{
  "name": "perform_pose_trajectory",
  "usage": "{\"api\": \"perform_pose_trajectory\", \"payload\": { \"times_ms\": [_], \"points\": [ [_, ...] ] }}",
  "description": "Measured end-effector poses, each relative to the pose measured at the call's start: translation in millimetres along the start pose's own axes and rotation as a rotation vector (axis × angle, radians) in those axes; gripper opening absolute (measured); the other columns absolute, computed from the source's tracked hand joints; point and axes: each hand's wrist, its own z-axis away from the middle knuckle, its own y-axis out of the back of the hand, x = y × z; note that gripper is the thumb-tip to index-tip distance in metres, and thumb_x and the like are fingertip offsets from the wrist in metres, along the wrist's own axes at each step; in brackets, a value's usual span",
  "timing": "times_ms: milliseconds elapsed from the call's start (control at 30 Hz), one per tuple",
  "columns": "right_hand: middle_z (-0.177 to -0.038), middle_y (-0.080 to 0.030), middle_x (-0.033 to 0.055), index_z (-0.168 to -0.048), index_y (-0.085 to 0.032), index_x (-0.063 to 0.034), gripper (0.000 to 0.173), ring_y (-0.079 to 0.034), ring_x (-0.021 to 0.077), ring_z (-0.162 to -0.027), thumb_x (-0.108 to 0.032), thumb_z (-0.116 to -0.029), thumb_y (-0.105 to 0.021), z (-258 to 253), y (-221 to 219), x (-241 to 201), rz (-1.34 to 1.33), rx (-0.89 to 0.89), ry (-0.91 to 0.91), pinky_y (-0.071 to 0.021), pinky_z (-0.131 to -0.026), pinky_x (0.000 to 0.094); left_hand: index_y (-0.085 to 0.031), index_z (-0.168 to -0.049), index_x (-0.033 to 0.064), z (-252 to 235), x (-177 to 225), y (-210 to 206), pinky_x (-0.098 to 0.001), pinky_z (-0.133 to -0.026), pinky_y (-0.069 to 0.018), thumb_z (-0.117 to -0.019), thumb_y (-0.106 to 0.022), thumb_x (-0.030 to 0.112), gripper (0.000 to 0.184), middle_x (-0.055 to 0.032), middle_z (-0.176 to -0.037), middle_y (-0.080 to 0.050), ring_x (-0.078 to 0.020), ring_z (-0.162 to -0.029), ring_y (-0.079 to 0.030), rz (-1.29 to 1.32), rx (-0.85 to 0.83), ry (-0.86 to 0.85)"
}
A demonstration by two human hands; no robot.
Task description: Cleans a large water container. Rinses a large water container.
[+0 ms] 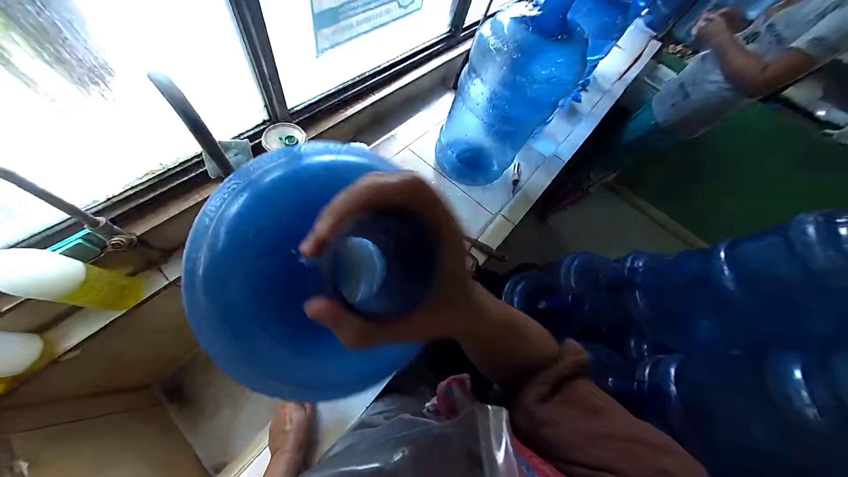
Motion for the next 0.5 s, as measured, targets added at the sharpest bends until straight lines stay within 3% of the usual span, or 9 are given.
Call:
{"api": "perform_pose_trajectory", "payload": {
  "times_ms": [33, 100, 167, 200, 267, 333, 400, 467, 500],
  "points": [
    [-0.099, -0.068, 0.0151, -0.114, -0.057, 0.0065, 0.052, -0.069, 0.0197, -0.094, -0.004, -0.0704, -0.084, 1, -10, 35, -0.061, 0.06, -0.034, -0.0615, -0.084, 0.0354, -0.066, -0.132, 0.0051, -22, -23, -32, -0.061, -0.098, -0.0505, -0.111, -0.033, 0.03, 0.047, -0.0211, -0.131, -0.067, -0.0401, -0.117, -0.067, 0.011, 0.129, -0.057],
    [-0.1, -0.067, 0.0174, -0.113, -0.057, 0.0095, 0.053, -0.069, 0.0206, -0.092, 0.002, -0.0675, -0.082, 15, -29, 109, -0.121, 0.158, -0.151, -0.0614, -0.082, 0.0362, -0.073, -0.123, 0.0089, -61, -66, -88, -0.0628, -0.087, -0.055, -0.1077, -0.031, 0.034, 0.051, -0.0154, -0.12, -0.074, -0.037, -0.103, -0.073, 0.04, 0.376, -0.153],
    [-0.103, -0.066, 0.0176, -0.116, -0.058, 0.0078, 0.053, -0.068, 0.0208, -0.094, 0.0, -0.0699, -0.082, 44, -52, 184, -0.093, 0.232, -0.254, -0.0605, -0.082, 0.0361, -0.07, -0.128, 0.0087, -69, -77, -96, -0.0649, -0.088, -0.055, -0.1068, -0.031, 0.036, 0.052, -0.015, -0.121, -0.074, -0.0375, -0.104, -0.073, 0.077, 0.356, -0.161],
    [-0.105, -0.067, 0.0188, -0.117, -0.059, 0.0079, 0.053, -0.068, 0.0223, -0.095, -0.003, -0.0703, -0.083, 59, -65, 218, -0.044, 0.254, -0.301, -0.0598, -0.083, 0.0369, -0.071, -0.126, 0.0085, -69, -78, -95, -0.0637, -0.09, -0.0552, -0.1057, -0.032, 0.036, 0.052, -0.0149, -0.127, -0.071, -0.0368, -0.106, -0.073, 0.09, 0.34, -0.159],
    [-0.11, -0.068, 0.0232, -0.119, -0.061, 0.0097, 0.058, -0.068, 0.0289, -0.102, -0.006, -0.07, -0.087, 86, -86, 274, 0.088, 0.224, -0.444, -0.0581, -0.091, 0.0426, -0.074, -0.116, 0.005, -68, -76, -93, -0.0631, -0.087, -0.0557, -0.1032, -0.036, 0.032, 0.048, -0.0174, -0.125, -0.071, -0.0381, -0.103, -0.073, 0.126, 0.378, -0.173],
    [-0.118, -0.068, 0.0232, -0.125, -0.062, 0.0054, 0.062, -0.067, 0.0325, -0.111, -0.009, -0.0718, -0.089, 104, -101, 312, 0.191, 0.069, -0.681, -0.0558, -0.098, 0.0479, -0.074, -0.11, -0.0004, -64, -67, -86, -0.0623, -0.088, -0.0551, -0.1012, -0.04, 0.026, 0.045, -0.0215, -0.12, -0.072, -0.0413, -0.1, -0.073, 0.167, 0.382, -0.168],
    [-0.126, -0.066, 0.0222, -0.132, -0.061, -0.0028, 0.058, -0.064, 0.0353, -0.117, -0.006, -0.0791, -0.084, 112, -107, 343, 0.242, -0.201, -0.883, -0.0539, -0.1, 0.053, -0.069, -0.119, -0.0087, -48, -31, -47, -0.0589, -0.101, -0.0489, -0.1033, -0.042, 0.015, 0.04, -0.0277, -0.124, -0.069, -0.0458, -0.113, -0.067, 0.212, 0.211, -0.084],
    [-0.129, -0.062, 0.0231, -0.132, -0.064, -0.0093, 0.048, -0.062, 0.0379, -0.118, -0.008, -0.0861, -0.077, 115, -111, 371, 0.26, -0.412, -0.98, -0.0535, -0.098, 0.0564, -0.064, -0.129, -0.0093, -38, -1, -15, -0.0509, -0.109, -0.0444, -0.1061, -0.042, 0.011, 0.038, -0.0272, -0.131, -0.066, -0.0412, -0.123, -0.063, 0.199, 0.051, 0.029],
    [-0.131, -0.06, 0.0235, -0.132, -0.065, -0.011, 0.045, -0.062, 0.0381, -0.118, -0.011, -0.0887, -0.076, 112, -112, 378, 0.261, -0.472, -0.986, -0.0536, -0.097, 0.0565, -0.065, -0.128, -0.0091, -41, 0, -17, -0.0488, -0.108, -0.0464, -0.106, -0.042, 0.011, 0.037, -0.0262, -0.128, -0.067, -0.0384, -0.12, -0.065, 0.182, 0.064, 0.045]
  ]
}}
